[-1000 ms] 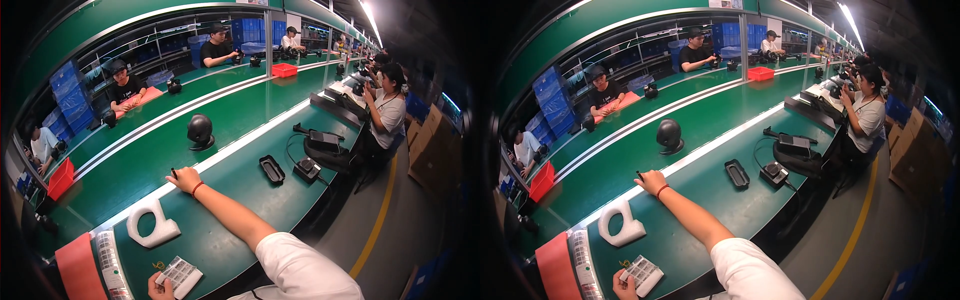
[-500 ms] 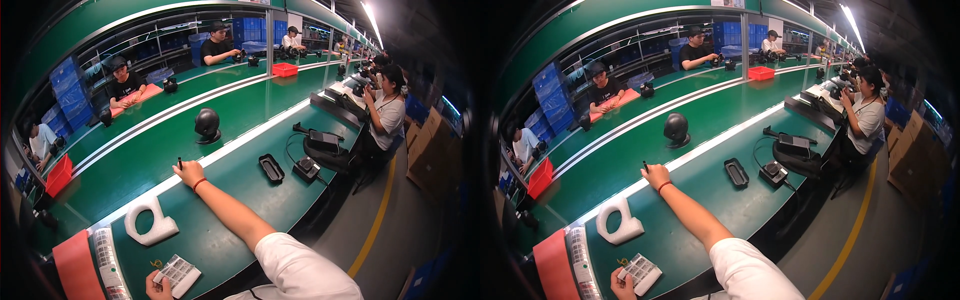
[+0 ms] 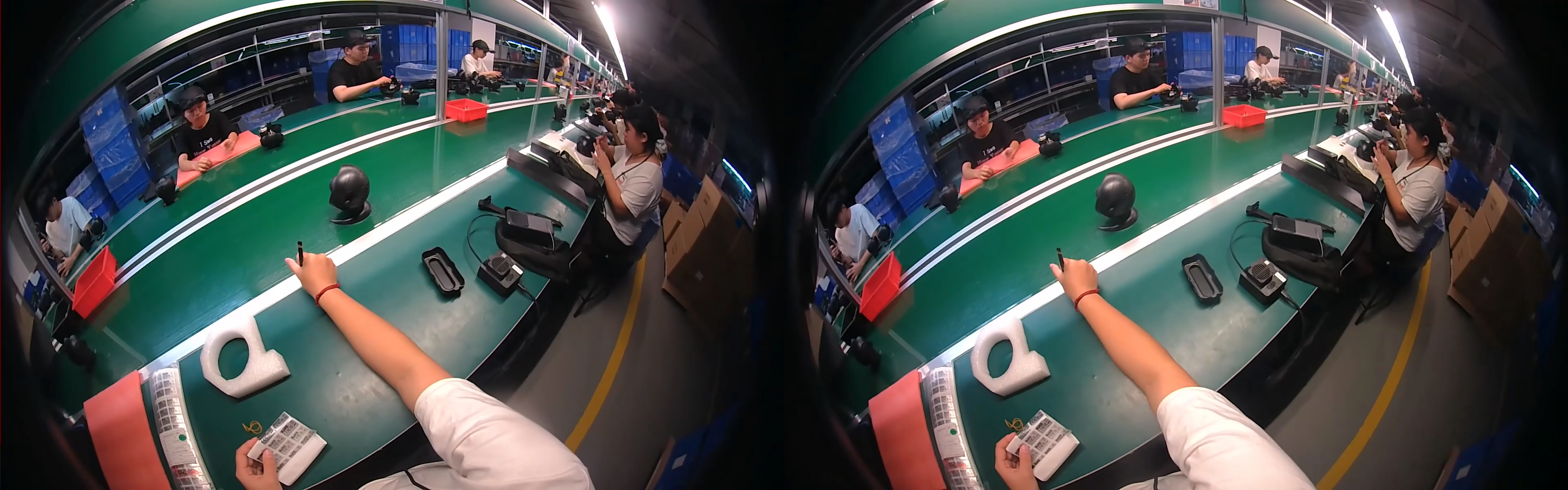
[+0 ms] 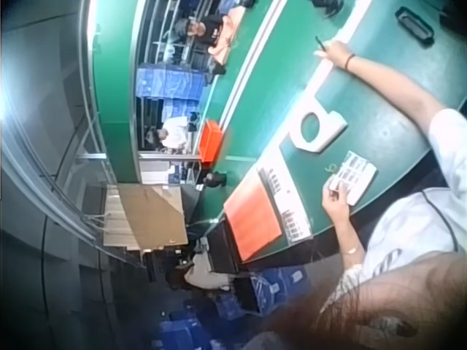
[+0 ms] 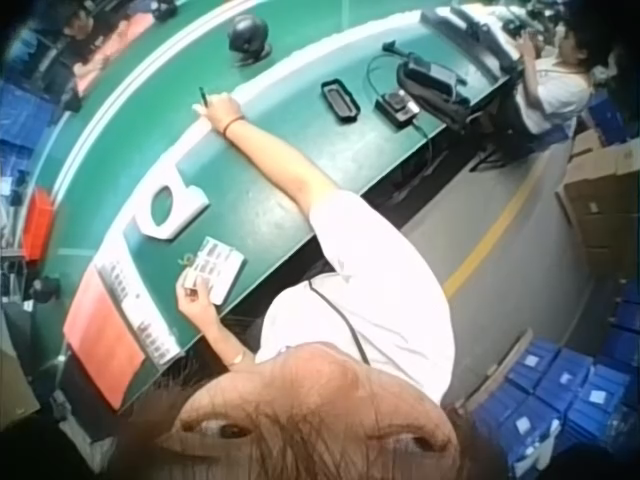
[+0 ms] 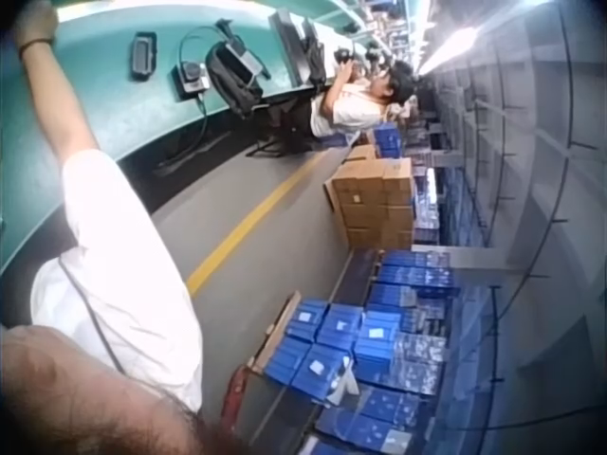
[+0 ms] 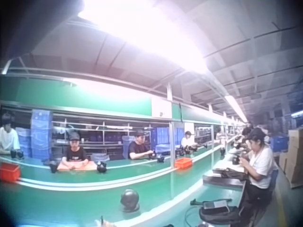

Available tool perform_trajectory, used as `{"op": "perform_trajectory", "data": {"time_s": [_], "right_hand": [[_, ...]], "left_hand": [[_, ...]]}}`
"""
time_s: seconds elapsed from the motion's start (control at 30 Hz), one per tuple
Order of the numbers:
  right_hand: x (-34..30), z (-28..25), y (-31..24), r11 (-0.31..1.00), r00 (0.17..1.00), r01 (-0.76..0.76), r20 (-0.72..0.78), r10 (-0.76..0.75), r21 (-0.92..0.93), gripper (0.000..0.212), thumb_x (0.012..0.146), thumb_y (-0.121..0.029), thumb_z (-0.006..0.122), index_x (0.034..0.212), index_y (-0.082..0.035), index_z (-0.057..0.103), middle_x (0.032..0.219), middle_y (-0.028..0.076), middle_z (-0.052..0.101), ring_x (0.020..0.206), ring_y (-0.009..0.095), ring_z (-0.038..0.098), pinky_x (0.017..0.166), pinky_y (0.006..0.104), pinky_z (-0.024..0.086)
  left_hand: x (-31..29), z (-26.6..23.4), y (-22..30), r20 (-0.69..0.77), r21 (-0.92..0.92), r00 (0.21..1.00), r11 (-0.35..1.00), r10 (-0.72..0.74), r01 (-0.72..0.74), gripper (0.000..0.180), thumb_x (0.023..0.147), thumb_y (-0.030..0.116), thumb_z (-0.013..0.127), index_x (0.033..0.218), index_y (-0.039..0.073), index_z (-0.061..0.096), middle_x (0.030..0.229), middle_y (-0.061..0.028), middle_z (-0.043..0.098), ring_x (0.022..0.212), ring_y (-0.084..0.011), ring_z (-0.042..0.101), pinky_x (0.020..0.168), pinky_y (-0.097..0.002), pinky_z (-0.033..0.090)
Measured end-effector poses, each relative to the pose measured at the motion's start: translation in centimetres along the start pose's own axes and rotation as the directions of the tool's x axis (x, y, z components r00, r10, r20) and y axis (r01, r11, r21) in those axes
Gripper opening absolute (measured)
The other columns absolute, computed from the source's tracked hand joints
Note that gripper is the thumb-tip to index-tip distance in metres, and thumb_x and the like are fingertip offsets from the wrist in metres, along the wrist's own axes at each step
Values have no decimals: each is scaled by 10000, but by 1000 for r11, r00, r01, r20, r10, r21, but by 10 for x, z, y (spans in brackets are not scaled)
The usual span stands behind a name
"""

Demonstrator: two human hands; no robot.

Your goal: Labeling and inspecting lamp components on an assembly line.

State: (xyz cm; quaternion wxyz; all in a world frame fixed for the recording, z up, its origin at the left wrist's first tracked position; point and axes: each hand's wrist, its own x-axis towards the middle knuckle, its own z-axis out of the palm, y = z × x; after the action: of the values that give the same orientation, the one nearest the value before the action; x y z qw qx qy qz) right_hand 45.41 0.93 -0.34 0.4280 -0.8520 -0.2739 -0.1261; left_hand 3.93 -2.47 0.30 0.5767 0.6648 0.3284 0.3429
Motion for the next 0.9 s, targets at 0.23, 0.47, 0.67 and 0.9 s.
{"op": "perform_trajectory", "data": {"time_s": [0.23,0.47,0.67,0.9], "right_hand": [[4,-1,8,986,985,-108,-122,124,130,357,846,-388,626,675,-76,596,606,147,593,614,366,588,577,444,472],[3,0,9,985,996,-41,-76,54,167,399,855,-375,626,645,-49,529,583,159,558,606,386,559,550,456,440],[4,5,10,985,993,27,-119,-6,172,397,857,-376,625,654,-50,525,580,161,550,596,389,546,537,452,434],[5,3,6,979,994,-37,-96,58,202,382,859,-360,626,662,-53,515,583,157,548,605,385,544,529,444,426]], "left_hand": [[0,0,-1,-5,-1,1000,1000,2,-2,307,844,-40,611,1147,-31,558,965,-98,622,800,-148,601,676,-251,515],[0,-2,-3,-7,31,1000,1000,-1,1,304,848,-35,609,1148,-27,558,967,-98,621,799,-147,602,672,-253,518],[1,0,-2,0,21,1000,1000,4,-4,304,848,-37,607,1148,-31,554,980,-100,615,821,-151,598,683,-258,519],[1,-3,-3,2,0,1000,1000,-4,4,311,851,-39,604,1156,-33,546,981,-95,610,822,-151,595,687,-258,518]]}}
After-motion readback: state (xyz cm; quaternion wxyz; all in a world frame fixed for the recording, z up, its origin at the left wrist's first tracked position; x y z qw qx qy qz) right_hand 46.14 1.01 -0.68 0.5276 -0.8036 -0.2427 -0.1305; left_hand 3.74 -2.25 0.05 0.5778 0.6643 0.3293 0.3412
